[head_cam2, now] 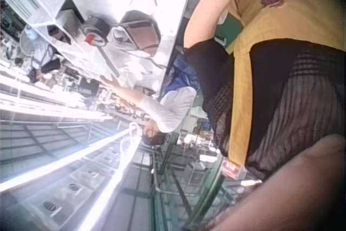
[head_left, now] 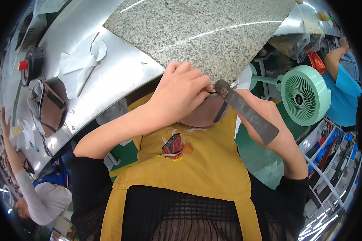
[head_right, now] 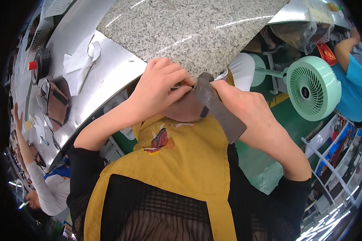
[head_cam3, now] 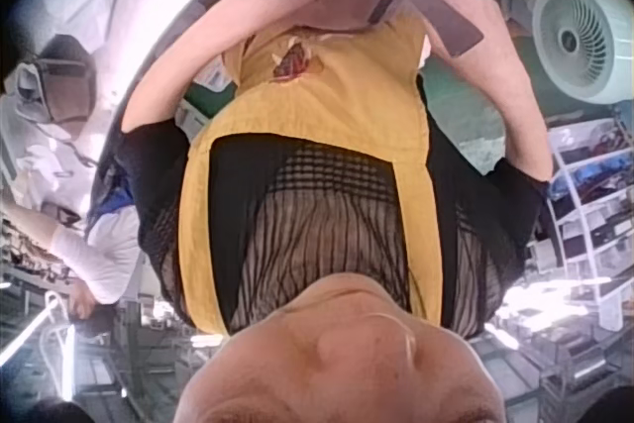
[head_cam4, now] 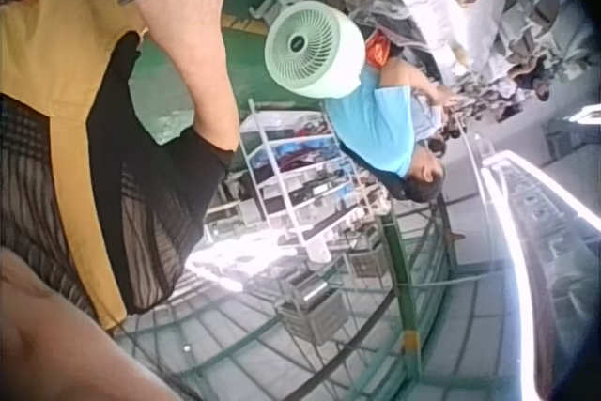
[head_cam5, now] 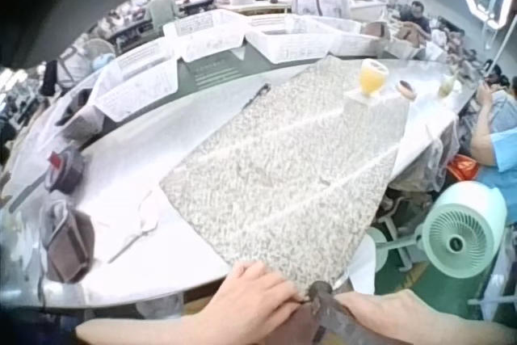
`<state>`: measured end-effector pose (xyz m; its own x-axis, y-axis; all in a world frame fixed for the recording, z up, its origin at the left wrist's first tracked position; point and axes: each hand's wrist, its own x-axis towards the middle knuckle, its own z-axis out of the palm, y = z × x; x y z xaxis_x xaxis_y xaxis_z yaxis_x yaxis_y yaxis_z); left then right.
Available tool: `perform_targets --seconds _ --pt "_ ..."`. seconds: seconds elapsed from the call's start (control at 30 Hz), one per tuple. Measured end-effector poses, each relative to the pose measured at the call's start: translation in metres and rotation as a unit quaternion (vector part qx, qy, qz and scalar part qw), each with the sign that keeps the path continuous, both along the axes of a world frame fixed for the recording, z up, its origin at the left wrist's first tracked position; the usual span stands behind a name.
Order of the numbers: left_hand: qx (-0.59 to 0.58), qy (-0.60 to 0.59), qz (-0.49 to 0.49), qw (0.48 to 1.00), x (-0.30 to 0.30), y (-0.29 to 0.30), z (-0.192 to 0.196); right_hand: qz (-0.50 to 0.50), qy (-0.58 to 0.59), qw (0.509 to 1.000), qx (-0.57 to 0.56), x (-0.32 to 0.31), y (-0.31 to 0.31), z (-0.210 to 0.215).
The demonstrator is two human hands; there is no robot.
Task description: The person applies adhesive to the edges of a brown handbag using a yellow sponge and then uses a hammer to secure the edges onto a granite block. The person repeats this process for different sections of the bag, occasionally inspecting the work.
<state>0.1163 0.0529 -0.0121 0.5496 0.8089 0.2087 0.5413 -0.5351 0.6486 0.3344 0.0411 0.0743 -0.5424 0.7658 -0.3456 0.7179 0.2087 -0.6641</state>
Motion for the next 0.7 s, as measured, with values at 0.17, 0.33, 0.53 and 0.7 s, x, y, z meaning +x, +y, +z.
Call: perform_targets --seconds 0.17,0.33,0.53,0.7 --pt "0.109 0.034 0.001 0.993 0.002 -0.009 -0.008 -0.02 0.067 0.997 0.018 0.006 -0.005 -0.007" --pt "0.233 0.034 -0.009 0.972 0.005 -0.016 -0.011 -0.02 0.103 0.993 0.062 0.003 -0.001 0.006" --pt "0.234 0.015 -0.029 0.972 0.004 -0.012 -0.01 0.009 0.055 0.998 0.002 0.002 0.006 0.008" --pt "0.203 0.017 -0.022 0.979 0.004 -0.012 -0.015 0.043 0.015 0.999 0.017 0.002 0.003 0.004"
